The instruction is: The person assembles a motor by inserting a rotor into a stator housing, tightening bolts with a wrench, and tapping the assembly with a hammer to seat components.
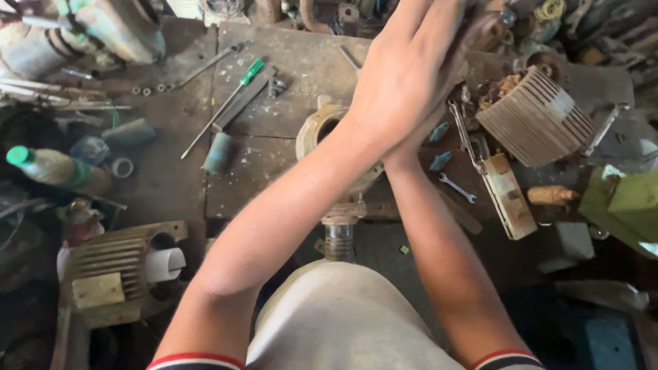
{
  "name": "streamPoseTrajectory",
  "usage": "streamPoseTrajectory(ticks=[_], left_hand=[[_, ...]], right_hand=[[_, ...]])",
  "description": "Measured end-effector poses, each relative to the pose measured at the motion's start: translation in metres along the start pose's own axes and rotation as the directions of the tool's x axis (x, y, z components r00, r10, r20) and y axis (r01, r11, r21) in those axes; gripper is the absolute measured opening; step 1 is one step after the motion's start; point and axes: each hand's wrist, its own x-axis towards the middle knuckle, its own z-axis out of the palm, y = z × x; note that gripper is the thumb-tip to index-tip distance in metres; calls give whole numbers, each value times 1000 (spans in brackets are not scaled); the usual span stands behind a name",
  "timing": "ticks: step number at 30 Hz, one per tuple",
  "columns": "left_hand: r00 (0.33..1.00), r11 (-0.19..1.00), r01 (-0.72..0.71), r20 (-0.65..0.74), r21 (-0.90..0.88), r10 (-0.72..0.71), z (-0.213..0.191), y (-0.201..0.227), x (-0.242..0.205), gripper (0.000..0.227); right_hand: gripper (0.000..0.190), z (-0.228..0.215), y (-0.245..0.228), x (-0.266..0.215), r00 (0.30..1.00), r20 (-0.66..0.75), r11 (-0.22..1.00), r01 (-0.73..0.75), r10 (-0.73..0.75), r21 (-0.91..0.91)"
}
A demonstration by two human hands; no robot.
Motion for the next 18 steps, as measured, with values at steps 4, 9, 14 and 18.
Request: streamPoseTrajectory(ticks=[4,9,14,18], left_hand=[[991,987,41,117,154,-60,35,-24,13,41],[981,952,-4,186,305,-55,50,-63,15,18],[995,962,21,89,273,-47,49,-69,21,24],[986,963,9,161,268,-54,45,-64,30,25]], right_hand=[[69,6,13,0,1000,-23,1000,8,-8,8],[88,-13,3,20,969,242,996,30,-50,85],[54,-71,-24,79,967,246,912,-161,69,378],[34,-69,-18,113,960,245,831,-244,135,500]])
